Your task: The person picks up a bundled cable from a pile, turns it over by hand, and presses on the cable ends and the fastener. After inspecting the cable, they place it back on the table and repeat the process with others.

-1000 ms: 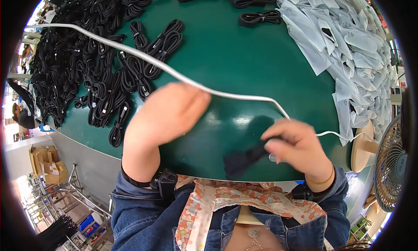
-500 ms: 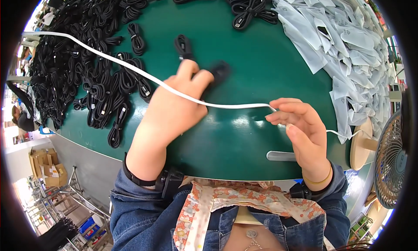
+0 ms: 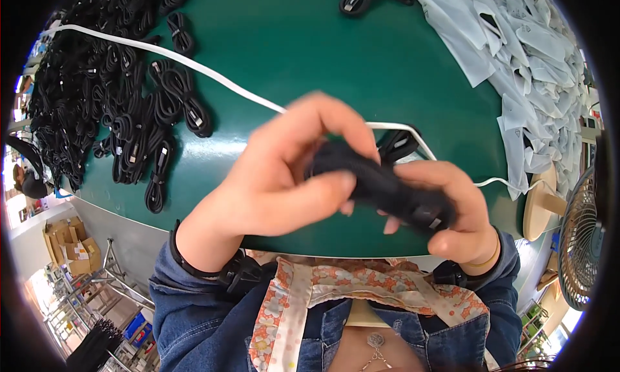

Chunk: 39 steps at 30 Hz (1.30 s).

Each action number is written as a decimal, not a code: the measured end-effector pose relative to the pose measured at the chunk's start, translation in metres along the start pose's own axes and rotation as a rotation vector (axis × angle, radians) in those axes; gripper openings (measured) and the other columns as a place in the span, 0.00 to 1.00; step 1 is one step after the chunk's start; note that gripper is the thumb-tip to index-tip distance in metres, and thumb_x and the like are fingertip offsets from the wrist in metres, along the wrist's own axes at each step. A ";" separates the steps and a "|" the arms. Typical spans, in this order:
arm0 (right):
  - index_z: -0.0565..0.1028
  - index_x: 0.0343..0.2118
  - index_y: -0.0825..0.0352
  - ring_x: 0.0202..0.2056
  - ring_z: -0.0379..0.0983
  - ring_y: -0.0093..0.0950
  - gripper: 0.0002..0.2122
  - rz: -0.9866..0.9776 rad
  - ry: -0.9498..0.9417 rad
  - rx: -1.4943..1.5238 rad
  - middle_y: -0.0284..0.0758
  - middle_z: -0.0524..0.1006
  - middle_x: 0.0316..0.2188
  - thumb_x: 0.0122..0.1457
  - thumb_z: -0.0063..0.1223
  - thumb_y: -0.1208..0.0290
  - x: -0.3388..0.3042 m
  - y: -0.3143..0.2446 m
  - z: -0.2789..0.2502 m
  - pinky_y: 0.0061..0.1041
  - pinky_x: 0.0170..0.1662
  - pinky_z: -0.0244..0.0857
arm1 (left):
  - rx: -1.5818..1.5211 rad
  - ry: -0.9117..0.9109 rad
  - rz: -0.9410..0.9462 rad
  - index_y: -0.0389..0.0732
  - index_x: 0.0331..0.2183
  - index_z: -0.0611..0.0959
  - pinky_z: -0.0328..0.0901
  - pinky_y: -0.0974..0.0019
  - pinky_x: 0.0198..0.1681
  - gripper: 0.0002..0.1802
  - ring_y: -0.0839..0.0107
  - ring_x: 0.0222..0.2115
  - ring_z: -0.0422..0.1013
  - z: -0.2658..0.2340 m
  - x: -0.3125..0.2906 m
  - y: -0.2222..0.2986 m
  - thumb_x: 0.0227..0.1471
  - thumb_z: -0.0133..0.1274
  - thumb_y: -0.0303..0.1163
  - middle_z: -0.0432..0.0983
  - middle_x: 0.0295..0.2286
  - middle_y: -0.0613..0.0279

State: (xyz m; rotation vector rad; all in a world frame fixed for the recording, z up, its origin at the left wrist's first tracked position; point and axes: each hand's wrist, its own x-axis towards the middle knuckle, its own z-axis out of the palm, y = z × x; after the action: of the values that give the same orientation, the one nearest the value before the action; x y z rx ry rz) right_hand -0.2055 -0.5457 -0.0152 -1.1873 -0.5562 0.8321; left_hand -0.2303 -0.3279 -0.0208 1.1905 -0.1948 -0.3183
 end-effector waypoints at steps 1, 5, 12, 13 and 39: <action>0.59 0.44 0.74 0.31 0.66 0.25 0.19 0.010 -0.001 0.007 0.41 0.66 0.36 0.48 0.43 0.78 -0.001 -0.001 0.002 0.21 0.34 0.61 | -0.007 0.007 -0.007 0.33 0.35 0.67 0.62 0.74 0.22 0.20 0.70 0.21 0.68 0.002 0.001 0.001 0.33 0.48 0.22 0.65 0.31 0.48; 0.57 0.44 0.75 0.28 0.67 0.25 0.19 0.061 0.204 0.122 0.44 0.66 0.34 0.48 0.43 0.76 -0.001 -0.005 0.008 0.20 0.29 0.62 | -0.222 0.125 0.082 0.32 0.39 0.63 0.66 0.75 0.23 0.26 0.67 0.21 0.69 0.009 0.006 0.001 0.33 0.51 0.23 0.64 0.33 0.44; 0.59 0.42 0.76 0.25 0.67 0.23 0.17 0.079 0.266 0.144 0.43 0.68 0.29 0.52 0.38 0.69 -0.001 -0.003 0.004 0.19 0.27 0.62 | -0.145 -0.072 0.248 0.30 0.40 0.63 0.70 0.69 0.23 0.33 0.61 0.25 0.71 0.003 0.007 -0.009 0.25 0.54 0.18 0.63 0.33 0.42; 0.59 0.42 0.76 0.25 0.67 0.23 0.17 0.080 0.267 0.143 0.43 0.68 0.29 0.52 0.38 0.69 -0.001 -0.003 0.004 0.19 0.27 0.62 | -0.146 -0.072 0.248 0.30 0.40 0.63 0.70 0.69 0.23 0.33 0.61 0.25 0.71 0.003 0.007 -0.009 0.25 0.54 0.18 0.63 0.33 0.42; 0.59 0.41 0.78 0.21 0.68 0.23 0.22 0.036 0.271 0.174 0.43 0.69 0.27 0.52 0.37 0.60 -0.003 -0.002 0.004 0.18 0.26 0.62 | -0.137 0.027 0.207 0.29 0.39 0.64 0.67 0.69 0.31 0.33 0.63 0.30 0.69 0.003 0.006 -0.006 0.24 0.56 0.20 0.64 0.33 0.43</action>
State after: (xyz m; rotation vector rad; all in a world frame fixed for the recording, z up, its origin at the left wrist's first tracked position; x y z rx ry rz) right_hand -0.2094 -0.5463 -0.0121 -1.1288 -0.2364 0.7204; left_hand -0.2260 -0.3343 -0.0251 1.0288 -0.2664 -0.1319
